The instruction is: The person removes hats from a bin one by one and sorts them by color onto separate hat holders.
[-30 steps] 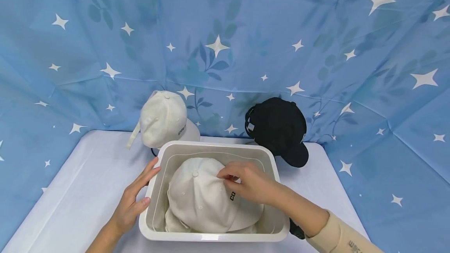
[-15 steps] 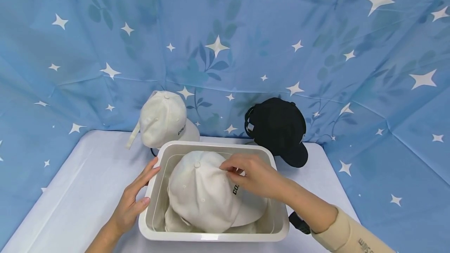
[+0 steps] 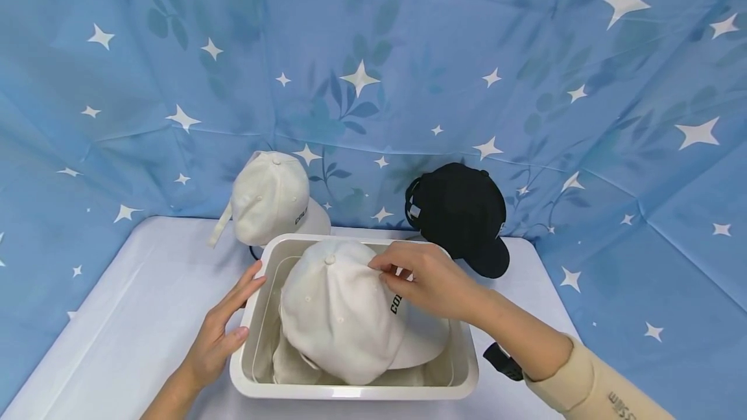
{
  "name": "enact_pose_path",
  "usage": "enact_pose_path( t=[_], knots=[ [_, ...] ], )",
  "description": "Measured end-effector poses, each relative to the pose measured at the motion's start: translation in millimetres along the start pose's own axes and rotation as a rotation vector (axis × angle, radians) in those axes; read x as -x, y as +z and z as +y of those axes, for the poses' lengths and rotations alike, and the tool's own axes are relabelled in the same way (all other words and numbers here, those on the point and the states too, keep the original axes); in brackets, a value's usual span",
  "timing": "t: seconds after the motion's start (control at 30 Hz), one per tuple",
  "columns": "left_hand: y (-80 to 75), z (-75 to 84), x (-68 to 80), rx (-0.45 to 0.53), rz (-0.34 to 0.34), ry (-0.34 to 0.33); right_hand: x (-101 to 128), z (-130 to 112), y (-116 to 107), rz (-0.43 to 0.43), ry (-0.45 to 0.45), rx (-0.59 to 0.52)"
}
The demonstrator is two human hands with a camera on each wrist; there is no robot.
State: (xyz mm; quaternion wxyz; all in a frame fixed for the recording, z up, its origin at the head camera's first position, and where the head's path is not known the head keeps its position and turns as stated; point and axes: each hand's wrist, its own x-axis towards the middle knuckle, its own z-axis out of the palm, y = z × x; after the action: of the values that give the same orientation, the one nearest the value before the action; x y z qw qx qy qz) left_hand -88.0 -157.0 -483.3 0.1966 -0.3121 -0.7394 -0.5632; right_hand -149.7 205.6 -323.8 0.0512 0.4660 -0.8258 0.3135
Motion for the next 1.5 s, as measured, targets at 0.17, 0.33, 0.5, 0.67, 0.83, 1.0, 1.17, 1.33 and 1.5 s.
enact_pose_path(
  t=[0.17,0.33,0.5,0.67,0.83,1.0,1.17,1.33,1.5],
  knots=[
    [0.4,-0.3,-0.1,0.01,-0.001,0.006,-3,-3,-8,0.02,-0.037,0.027],
    [0.8,-1.0,-0.3,0.018,0.0,0.023,-7,-5,-16,0.038,-0.069,0.043],
    [0.5,-1.6,0.5,0.016,-0.004,0.002,-13,-8,-23,0.062,-0.108,0.022],
    [0.1,-1.2,0.4,0.015,-0.007,-0.006,-19,-10,-29,0.095,-0.162,0.001],
    [-0.3,-0.9,0.0,0.012,-0.01,-0.006,-25,-10,-35,0.138,-0.21,0.013],
    [-0.5,-0.8,0.4,0.005,-0.01,-0.005,-31,-10,-39,0.17,-0.22,0.032],
    [-1.1,-0.7,0.6,-0.001,-0.009,-0.01,-38,-11,-43,0.187,-0.234,0.04],
    [-1.6,-0.8,0.3,-0.001,-0.013,-0.014,-43,-9,-46,0.198,-0.223,0.058],
    [-1.9,-1.1,0.4,-0.005,-0.014,-0.014,-47,-6,-46,0.215,-0.191,0.087]
  ],
)
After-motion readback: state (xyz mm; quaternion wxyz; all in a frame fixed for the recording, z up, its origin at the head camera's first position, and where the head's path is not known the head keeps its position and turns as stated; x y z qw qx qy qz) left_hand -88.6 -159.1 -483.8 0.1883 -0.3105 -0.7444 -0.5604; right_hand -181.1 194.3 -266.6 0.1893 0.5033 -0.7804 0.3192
